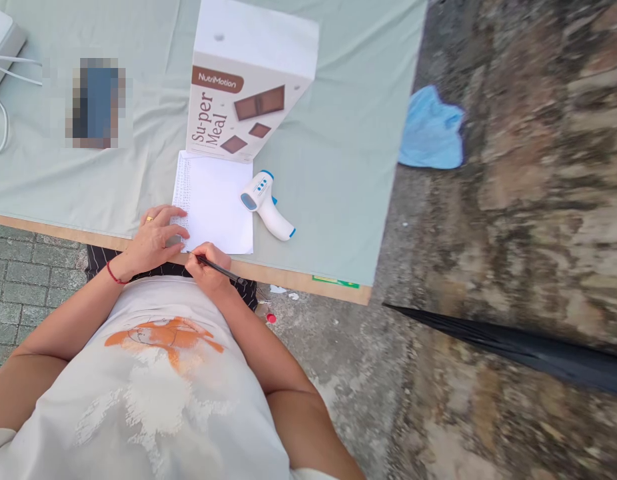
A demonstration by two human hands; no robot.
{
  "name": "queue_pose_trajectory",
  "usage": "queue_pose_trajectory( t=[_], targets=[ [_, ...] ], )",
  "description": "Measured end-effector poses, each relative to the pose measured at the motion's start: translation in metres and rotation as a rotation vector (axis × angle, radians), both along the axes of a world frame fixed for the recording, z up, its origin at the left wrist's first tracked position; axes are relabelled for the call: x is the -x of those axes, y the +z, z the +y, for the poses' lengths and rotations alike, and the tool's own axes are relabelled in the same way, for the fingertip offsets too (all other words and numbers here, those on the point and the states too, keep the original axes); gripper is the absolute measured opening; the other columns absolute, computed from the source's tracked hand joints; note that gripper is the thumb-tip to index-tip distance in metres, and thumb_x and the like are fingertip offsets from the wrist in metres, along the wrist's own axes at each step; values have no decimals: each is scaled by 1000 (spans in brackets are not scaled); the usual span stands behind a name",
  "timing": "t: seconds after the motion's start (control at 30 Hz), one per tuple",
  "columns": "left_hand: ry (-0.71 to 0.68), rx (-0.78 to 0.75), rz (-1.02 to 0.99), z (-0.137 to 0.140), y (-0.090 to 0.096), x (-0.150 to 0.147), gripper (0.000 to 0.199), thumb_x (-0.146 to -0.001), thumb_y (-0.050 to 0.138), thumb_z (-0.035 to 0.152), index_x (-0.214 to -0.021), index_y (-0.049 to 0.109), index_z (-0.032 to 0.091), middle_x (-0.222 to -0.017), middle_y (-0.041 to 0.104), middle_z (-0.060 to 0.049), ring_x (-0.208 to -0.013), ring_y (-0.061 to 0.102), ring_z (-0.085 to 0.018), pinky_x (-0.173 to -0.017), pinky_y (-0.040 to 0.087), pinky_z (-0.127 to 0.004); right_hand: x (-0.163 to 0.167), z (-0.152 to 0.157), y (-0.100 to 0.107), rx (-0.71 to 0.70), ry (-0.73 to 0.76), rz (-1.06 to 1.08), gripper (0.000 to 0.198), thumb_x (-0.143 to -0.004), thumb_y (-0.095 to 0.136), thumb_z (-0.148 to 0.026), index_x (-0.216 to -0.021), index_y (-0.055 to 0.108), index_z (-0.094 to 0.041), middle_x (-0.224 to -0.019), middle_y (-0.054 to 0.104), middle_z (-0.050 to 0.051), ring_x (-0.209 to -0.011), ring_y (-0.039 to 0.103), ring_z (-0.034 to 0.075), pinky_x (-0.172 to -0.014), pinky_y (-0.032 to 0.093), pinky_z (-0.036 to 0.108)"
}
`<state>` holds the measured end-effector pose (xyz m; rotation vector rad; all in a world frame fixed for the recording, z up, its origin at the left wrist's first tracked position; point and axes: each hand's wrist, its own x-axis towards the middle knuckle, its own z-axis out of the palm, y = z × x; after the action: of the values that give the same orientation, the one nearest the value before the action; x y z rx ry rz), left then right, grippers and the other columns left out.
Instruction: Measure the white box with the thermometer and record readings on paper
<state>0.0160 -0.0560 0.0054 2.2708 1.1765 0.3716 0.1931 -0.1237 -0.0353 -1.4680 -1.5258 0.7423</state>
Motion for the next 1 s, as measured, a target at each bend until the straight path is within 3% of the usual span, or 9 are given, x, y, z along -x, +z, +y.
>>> queue_pose_trajectory(
  t=[0.33,0.53,0.73,0.87,1.0],
  targets=[
    [6,9,-11,1,-1,-1,13,-89,66,17,-95,75,22,-140,63,-9,-137,50,-33,-116,36,-55,1,1,-3,2,15,-46,8,-80,56,-23,-74,52,-26,-63,59,-4,-56,51,14,-60,48,28],
    [2,0,-8,0,0,0,14,-90,65,16,-96,75,21,-140,62,-11,-138,50,-33,-117,36,-55,1,-2,-1,-75,-26,-17,8,-84,56,-24,-77,53,-26,-63,57,-5,-54,50,13,-56,47,28],
    [-24,4,15,4,8,5,18,-87,63,15,-101,73,21,-136,66,-12,-135,55,-34,-114,41,-57,-14,11,12,-206,-131,36,15,-98,54,-38,-101,63,-25,-84,68,3,-76,66,19,-72,56,34],
    [50,17,-135,33,16,11,20,-92,61,21,-110,66,20,-119,72,-10,-116,66,-28,-106,51,-49,-35,43,20,-243,-259,58,25,-102,48,-45,-106,63,-26,-76,66,-1,-68,64,15,-67,56,31],
    [253,-22,-312,90,9,9,54,-88,71,33,-137,52,21,-140,62,-14,-125,62,-27,-106,52,-45,-57,73,24,-295,-393,109,28,-103,47,-47,-109,63,-25,-74,64,-2,-69,63,14,-70,56,30]
  ],
)
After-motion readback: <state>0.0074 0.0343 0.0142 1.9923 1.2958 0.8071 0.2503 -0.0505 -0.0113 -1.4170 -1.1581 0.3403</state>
